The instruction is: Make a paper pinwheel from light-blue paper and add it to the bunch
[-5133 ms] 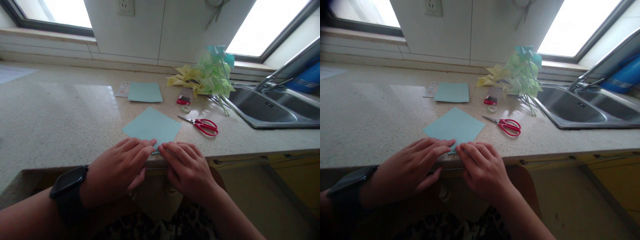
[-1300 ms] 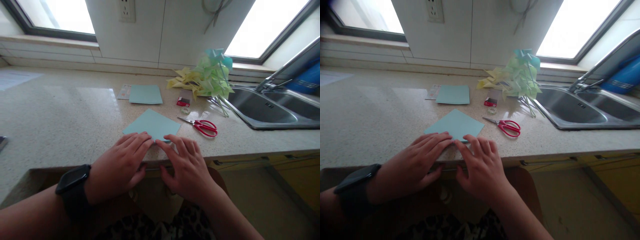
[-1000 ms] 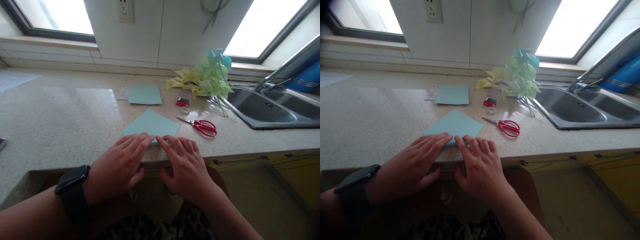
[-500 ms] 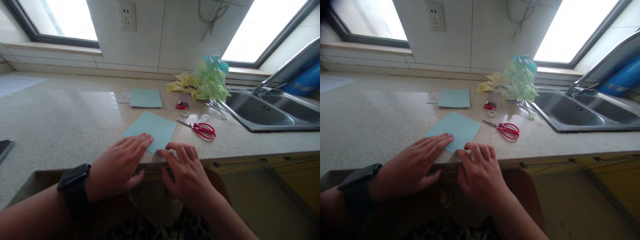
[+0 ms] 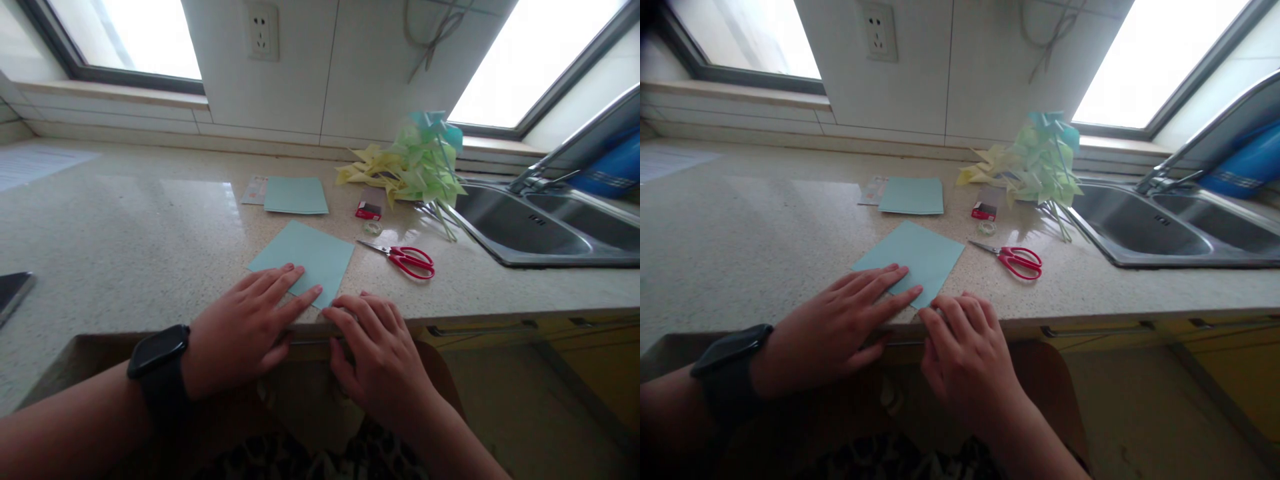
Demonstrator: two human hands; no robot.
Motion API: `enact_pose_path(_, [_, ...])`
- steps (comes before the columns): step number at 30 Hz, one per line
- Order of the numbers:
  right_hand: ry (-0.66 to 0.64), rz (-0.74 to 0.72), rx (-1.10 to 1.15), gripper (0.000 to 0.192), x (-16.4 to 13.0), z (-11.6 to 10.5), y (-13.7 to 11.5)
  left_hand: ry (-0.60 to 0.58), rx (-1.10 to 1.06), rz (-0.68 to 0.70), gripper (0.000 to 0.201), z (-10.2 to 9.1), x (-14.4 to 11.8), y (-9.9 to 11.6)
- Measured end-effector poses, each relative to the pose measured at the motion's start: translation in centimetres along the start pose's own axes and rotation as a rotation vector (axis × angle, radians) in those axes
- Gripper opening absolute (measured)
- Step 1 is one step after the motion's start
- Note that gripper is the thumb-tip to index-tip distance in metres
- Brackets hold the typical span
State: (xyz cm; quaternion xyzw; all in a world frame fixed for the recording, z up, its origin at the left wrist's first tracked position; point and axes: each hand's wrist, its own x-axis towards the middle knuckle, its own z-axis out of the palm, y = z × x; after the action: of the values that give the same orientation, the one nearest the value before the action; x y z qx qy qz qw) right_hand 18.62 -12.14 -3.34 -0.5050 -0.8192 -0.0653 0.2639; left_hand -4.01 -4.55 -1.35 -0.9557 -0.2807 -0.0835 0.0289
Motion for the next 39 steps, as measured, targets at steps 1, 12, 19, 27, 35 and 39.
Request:
enact_pose_path(1, [0.006,-0.002,-0.001,0.027,0.0,0.0,0.0,0.001,0.006,0.001,0.070,0.0,0.0,0.0])
enact_pose_path(12, [0.023,-0.013,0.035,0.031,-0.5,0.3,0.1,-0.009,0.006,0.004,0.069,0.1,-0.1,0.2])
enact_pose_path(19, [0.039,-0.006,0.055,0.041,-0.5,0.3,0.2,-0.005,0.018,-0.004,0.070,0.2,0.1,0.2])
enact_pose_path(27, [0.002,0.024,-0.012,0.047,-0.2,0.4,-0.1,-0.010,0.031,0.001,0.071,0.2,-0.1,0.2])
enact_pose_path(35, [0.019,-0.005,0.037,0.039,-1.0,0.3,0.1,-0.011,0.034,0.002,0.069,0.2,0.0,0.3])
enact_pose_path(39, [0.024,-0.004,0.026,0.039,-1.1,0.4,0.1,-0.001,0.029,-0.006,0.070,0.2,-0.1,0.4])
